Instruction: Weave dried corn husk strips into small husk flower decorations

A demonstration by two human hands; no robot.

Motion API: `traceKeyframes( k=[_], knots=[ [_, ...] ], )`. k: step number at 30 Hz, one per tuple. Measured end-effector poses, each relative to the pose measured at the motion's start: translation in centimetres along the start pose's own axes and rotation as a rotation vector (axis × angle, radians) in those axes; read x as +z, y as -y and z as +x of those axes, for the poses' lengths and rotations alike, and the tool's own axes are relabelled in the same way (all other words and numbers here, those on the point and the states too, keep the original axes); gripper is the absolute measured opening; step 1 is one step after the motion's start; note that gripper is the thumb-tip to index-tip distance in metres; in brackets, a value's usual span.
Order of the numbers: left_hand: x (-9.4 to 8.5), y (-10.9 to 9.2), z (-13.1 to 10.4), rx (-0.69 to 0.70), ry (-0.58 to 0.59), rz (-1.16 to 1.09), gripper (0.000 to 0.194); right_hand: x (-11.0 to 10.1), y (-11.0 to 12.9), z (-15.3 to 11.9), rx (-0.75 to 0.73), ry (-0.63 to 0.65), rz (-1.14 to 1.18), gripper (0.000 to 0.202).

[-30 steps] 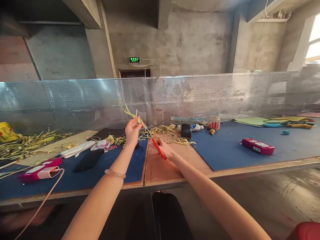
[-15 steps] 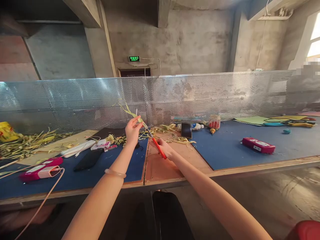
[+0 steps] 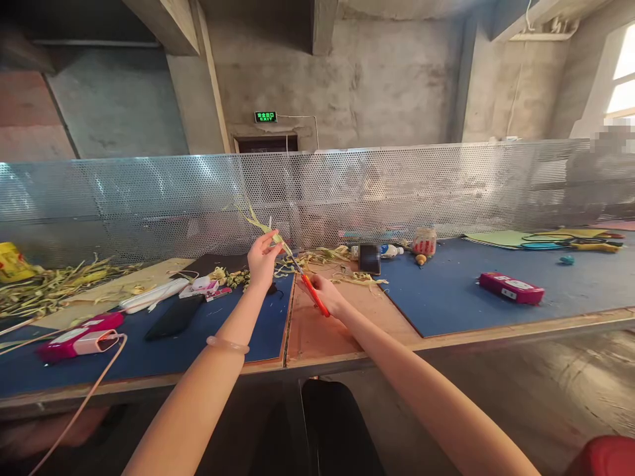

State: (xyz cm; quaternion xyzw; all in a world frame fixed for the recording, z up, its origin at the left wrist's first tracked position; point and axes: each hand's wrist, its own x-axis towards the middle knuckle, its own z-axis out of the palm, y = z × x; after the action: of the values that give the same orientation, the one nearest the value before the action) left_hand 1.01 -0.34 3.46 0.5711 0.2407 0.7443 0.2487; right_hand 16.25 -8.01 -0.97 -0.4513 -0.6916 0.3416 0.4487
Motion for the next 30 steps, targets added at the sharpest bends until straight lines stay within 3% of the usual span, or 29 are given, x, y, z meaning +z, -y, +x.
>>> traceKeyframes(
  k=[13, 30],
  knots=[
    [0.4, -1.2, -1.1, 0.039, 0.01, 0.002, 0.027, 0.3, -2.4, 1.4, -0.059, -0.067, -0.087, 0.041],
    [0.2, -1.1, -1.0, 0.011, -0.015, 0.003, 0.026, 0.4, -2.3, 1.2, -0.018, -0.031, -0.08, 0.043]
  ],
)
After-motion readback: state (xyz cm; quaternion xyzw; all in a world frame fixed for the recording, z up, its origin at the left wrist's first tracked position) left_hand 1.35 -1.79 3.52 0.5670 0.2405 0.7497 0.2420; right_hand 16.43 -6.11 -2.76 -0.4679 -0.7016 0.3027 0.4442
